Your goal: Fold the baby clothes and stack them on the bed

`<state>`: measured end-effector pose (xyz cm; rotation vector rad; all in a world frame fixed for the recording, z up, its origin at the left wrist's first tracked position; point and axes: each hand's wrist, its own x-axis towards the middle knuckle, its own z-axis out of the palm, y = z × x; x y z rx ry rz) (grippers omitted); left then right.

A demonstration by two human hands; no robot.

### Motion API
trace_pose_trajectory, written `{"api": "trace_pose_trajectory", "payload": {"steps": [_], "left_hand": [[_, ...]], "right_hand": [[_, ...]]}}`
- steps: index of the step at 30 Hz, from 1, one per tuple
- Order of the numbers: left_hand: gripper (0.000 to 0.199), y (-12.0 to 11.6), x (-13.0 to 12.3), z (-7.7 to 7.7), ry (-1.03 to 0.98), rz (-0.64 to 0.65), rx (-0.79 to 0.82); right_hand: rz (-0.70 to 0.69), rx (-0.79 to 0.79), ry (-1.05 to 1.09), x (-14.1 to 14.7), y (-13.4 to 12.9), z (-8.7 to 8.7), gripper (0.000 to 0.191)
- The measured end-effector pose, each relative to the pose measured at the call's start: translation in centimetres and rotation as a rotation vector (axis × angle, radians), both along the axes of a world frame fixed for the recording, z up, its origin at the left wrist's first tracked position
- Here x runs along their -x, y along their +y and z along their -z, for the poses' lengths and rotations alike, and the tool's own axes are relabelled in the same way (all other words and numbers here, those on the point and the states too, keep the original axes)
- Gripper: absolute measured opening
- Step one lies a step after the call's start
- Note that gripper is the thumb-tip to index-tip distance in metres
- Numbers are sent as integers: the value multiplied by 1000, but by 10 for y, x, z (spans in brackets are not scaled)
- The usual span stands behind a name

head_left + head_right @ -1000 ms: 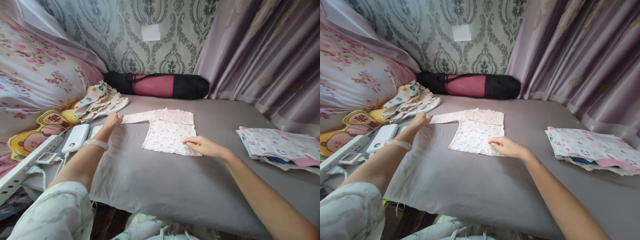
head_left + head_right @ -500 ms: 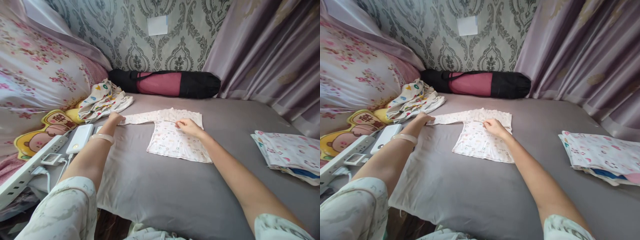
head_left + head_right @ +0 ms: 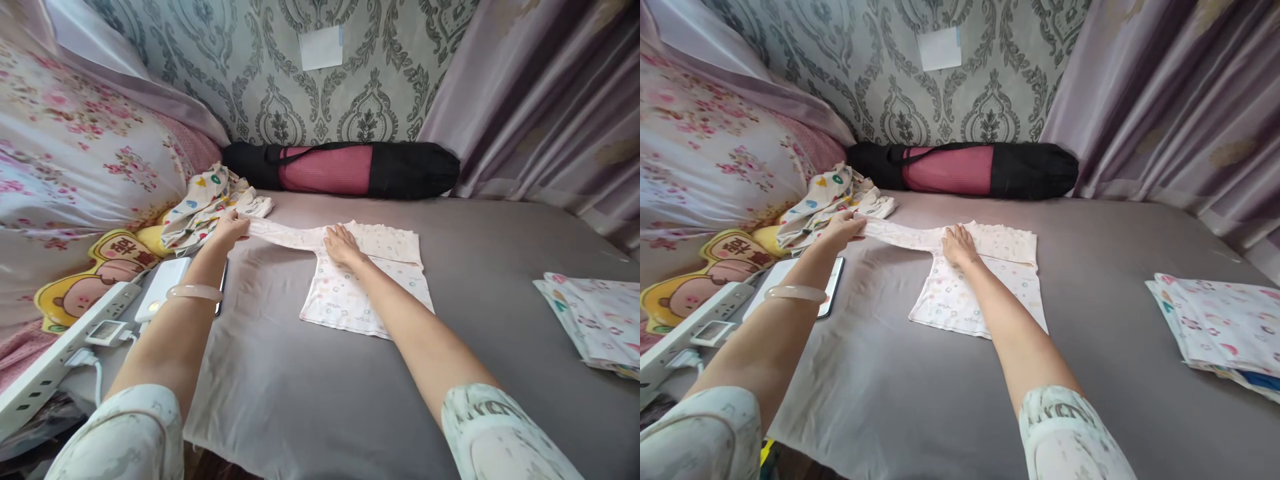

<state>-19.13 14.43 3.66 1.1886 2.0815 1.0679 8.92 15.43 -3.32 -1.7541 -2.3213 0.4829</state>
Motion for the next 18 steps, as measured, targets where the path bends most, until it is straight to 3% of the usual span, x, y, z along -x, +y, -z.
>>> {"api": "trace_pose_trajectory", "payload": {"steps": [3,8,11,18], "left_hand": [[12,0,2,2,-111,8,-67],[11,4,-2,-3,-56,26,-277],[9,4,-15,-18,-20,85,-388],[9,-2,-78,-61,-173,188,-313]], "right_hand": [[46,10,-44,8,-3,1,61],[65,12,-99,13,-8,-2,63],[83,-16,-108,15,-9,-1,64],[35,47,60,5,-3,-7,59]]}}
